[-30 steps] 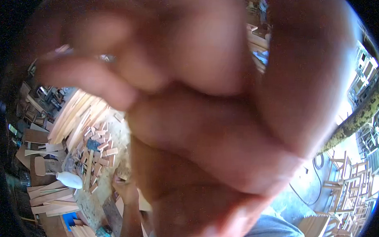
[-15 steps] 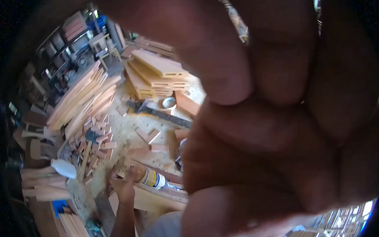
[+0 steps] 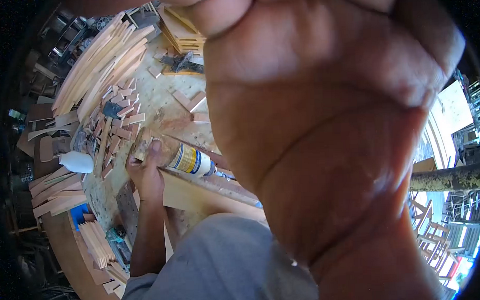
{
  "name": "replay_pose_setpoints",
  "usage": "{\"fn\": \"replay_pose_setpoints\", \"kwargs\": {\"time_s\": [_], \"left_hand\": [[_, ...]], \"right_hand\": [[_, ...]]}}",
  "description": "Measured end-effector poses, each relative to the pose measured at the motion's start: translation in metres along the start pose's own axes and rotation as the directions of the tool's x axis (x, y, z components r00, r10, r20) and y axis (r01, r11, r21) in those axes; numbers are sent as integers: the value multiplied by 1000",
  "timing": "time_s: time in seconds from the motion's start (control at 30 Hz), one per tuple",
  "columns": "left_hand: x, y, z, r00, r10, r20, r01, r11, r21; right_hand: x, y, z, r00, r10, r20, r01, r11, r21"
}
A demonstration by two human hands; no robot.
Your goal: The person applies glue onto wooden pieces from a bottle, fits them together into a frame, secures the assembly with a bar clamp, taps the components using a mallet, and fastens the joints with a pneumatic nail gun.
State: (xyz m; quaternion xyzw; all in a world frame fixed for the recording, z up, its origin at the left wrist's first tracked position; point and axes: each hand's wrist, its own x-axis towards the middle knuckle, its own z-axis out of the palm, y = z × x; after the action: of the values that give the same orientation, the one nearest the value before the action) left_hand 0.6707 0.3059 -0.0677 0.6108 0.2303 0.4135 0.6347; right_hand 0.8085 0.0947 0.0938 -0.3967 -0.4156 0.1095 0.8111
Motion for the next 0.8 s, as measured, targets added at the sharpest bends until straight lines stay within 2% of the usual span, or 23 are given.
{"fn": "replay_pose_setpoints", "kwargs": {"time_s": [0.13, 0.27, 0.3, 0.37, 0.53, 0.6, 0.63, 0.7, 0.8], "left_hand": [[-2, 5, 2, 1000, -16, 4, 16, 1000, 6], [1, 5, 10, 1000, 4, -8, -4, 1000, 1], [5, 2, 11, 1000, 23, -4, -23, 1000, 13], [-2, 3, 0, 1000, 12, 15, -13, 996, 84], [-2, 5, 0, 999, 30, 14, -31, 997, 66], [-8, 14, 0, 996, -86, -28, 89, 986, 140], [-3, 9, 8, 998, -51, -28, 54, 992, 110], [-7, 10, 2, 1000, -10, -27, 14, 993, 118], [-6, 19, 2, 995, 98, -8, -93, 965, 246]], "right_hand": [[-19, -13, -1, 999, 10, -50, -10, 1000, 14], [-42, -41, -32, 1000, -28, -14, 28, 1000, 0], [-18, -12, 4, 998, -59, 15, 59, 998, -10], [-19, -15, 1, 997, -79, 20, 79, 997, -9], [-32, -27, -6, 990, -132, 51, 133, 991, -1], [-39, -34, -13, 986, -153, 70, 154, 988, -9], [-51, -29, 6, 977, -186, 101, 188, 982, -19], [-120, -65, -25, 969, -216, 118, 216, 976, 15], [-97, -49, -14, 950, -257, 175, 241, 964, 108]]}}
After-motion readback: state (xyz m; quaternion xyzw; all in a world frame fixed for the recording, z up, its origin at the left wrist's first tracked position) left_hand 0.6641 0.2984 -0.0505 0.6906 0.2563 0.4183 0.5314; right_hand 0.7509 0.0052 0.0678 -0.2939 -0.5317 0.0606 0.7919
